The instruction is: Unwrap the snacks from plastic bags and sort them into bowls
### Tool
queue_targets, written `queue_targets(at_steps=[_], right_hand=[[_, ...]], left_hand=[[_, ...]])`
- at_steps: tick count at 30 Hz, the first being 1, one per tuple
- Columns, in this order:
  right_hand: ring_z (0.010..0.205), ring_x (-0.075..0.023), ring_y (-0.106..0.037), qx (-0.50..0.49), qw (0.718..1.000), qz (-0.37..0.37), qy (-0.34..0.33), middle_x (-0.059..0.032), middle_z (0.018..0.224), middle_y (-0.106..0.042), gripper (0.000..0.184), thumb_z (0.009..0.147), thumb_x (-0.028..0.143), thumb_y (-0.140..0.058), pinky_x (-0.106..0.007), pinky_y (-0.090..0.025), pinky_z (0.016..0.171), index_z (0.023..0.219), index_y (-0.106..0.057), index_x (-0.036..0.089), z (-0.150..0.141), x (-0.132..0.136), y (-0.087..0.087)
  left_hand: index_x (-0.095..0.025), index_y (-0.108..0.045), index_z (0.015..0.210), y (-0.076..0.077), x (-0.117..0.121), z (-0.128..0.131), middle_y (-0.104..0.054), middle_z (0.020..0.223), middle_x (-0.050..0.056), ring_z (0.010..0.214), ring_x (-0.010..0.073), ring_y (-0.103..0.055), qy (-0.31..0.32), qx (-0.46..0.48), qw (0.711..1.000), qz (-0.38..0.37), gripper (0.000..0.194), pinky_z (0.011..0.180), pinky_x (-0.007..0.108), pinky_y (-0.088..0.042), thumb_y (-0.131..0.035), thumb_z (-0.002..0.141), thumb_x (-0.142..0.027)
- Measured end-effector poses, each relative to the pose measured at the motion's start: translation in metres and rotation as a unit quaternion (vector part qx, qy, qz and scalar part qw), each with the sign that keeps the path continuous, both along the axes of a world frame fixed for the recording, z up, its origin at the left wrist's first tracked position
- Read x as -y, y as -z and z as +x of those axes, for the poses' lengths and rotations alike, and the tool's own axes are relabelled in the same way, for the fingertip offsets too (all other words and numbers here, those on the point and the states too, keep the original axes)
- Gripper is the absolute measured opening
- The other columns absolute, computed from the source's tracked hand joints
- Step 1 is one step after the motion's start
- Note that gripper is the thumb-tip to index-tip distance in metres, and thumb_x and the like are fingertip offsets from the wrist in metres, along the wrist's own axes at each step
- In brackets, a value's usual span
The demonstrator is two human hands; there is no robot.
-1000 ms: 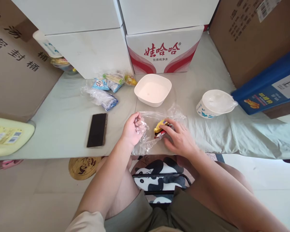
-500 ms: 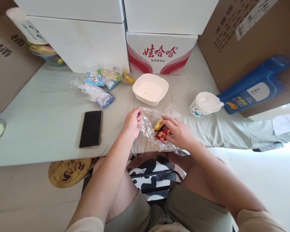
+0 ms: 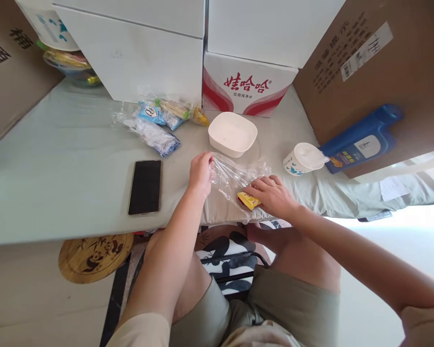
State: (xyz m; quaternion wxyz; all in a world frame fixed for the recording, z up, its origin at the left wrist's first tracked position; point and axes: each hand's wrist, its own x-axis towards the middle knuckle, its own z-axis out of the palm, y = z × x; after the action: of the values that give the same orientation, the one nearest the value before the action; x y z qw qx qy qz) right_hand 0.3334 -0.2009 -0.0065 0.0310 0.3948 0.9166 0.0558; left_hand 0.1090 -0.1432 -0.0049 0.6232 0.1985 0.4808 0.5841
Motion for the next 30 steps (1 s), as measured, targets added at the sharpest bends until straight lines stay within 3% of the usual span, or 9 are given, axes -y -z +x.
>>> queue_targets(at_steps=[5,12,15,18,20,23,27,30], right_hand=[[0.128,-0.0276,-0.051,0.003,0.999,-0.005,-0.041,-0.0064,0.113,-0.072,0.03,0.082,0.011,-0.06,-0.046,-0.024,0.104,0.11,-0.063,0.022,-0.001,-0.005,-0.002],[0.121,-0.03,-0.057,-0.042,0.998,-0.033,-0.012,-0.0071,0.109,-0.073,0.037,0.08,0.014,-0.058,-0.049,-0.026,0.1,0.117,-0.059,0.022,0.015,0.011,0.003],[0.118,-0.0304,-0.059,-0.092,0.995,-0.024,-0.023,-0.0062,0.105,-0.074,0.033,0.082,0.021,-0.058,-0.048,-0.03,0.097,0.115,-0.058,0.024,0.017,0.024,-0.011],[0.117,-0.0334,-0.06,-0.174,0.981,0.086,-0.031,-0.0054,0.098,-0.073,0.029,0.083,0.029,-0.06,-0.05,-0.035,0.096,0.111,-0.057,0.027,0.013,0.022,-0.041],[0.11,-0.0338,-0.062,-0.226,0.966,0.127,-0.009,-0.0067,0.096,-0.071,0.03,0.079,0.032,-0.063,-0.05,-0.04,0.093,0.109,-0.056,0.027,0.003,0.002,-0.062],[0.09,-0.0306,-0.065,-0.263,0.949,0.092,0.15,-0.0101,0.1,-0.069,0.036,0.077,0.03,-0.061,-0.046,-0.046,0.079,0.112,-0.055,0.024,-0.027,-0.057,-0.078],[0.092,-0.03,-0.063,-0.231,0.931,-0.063,0.275,-0.0103,0.104,-0.069,0.042,0.072,0.03,-0.065,-0.043,-0.048,0.076,0.112,-0.057,0.02,-0.076,-0.148,-0.063],[0.087,-0.0278,-0.062,-0.176,0.922,-0.154,0.309,-0.0111,0.099,-0.069,0.035,0.078,0.042,-0.063,-0.042,-0.048,0.077,0.106,-0.06,0.021,-0.098,-0.187,-0.04]], left_hand=[[-0.018,-0.043,0.057,-0.002,-0.002,-0.004,-0.026,0.047,-0.008,0.037,0.003,-0.019,-0.011,0.005,1.0,0.007,0.016,0.037,0.018,-0.01,-0.053,0.069,-0.014],[-0.019,-0.04,0.06,-0.003,-0.007,-0.025,-0.023,0.048,-0.01,0.035,0.0027,-0.016,-0.063,0.029,0.998,-0.013,0.02,0.037,0.018,-0.009,-0.049,0.077,-0.015],[-0.019,-0.038,0.06,-0.001,-0.009,-0.039,-0.022,0.048,-0.01,0.035,0.0027,-0.016,-0.089,0.027,0.995,-0.039,0.021,0.037,0.018,-0.008,-0.048,0.077,-0.013],[-0.019,-0.038,0.059,0.0,-0.01,-0.049,-0.022,0.047,-0.009,0.035,0.0026,-0.016,-0.085,0.014,0.995,-0.051,0.021,0.037,0.018,-0.008,-0.048,0.076,-0.011],[-0.018,-0.039,0.058,0.0,-0.011,-0.051,-0.024,0.047,-0.009,0.036,0.0028,-0.017,-0.077,0.003,0.996,-0.045,0.021,0.037,0.018,-0.009,-0.048,0.076,-0.011],[-0.018,-0.042,0.058,0.002,-0.012,-0.047,-0.027,0.046,-0.008,0.036,0.0034,-0.019,-0.061,-0.01,0.997,-0.043,0.02,0.038,0.018,-0.009,-0.049,0.076,-0.012],[-0.018,-0.044,0.059,0.006,-0.012,-0.036,-0.026,0.047,-0.008,0.038,0.0043,-0.021,-0.03,-0.026,0.999,-0.031,0.019,0.038,0.019,-0.011,-0.051,0.076,-0.015],[-0.018,-0.043,0.059,0.009,-0.012,-0.033,-0.026,0.049,-0.007,0.041,0.0047,-0.021,-0.013,-0.03,0.999,-0.014,0.02,0.04,0.019,-0.011,-0.052,0.077,-0.016]])
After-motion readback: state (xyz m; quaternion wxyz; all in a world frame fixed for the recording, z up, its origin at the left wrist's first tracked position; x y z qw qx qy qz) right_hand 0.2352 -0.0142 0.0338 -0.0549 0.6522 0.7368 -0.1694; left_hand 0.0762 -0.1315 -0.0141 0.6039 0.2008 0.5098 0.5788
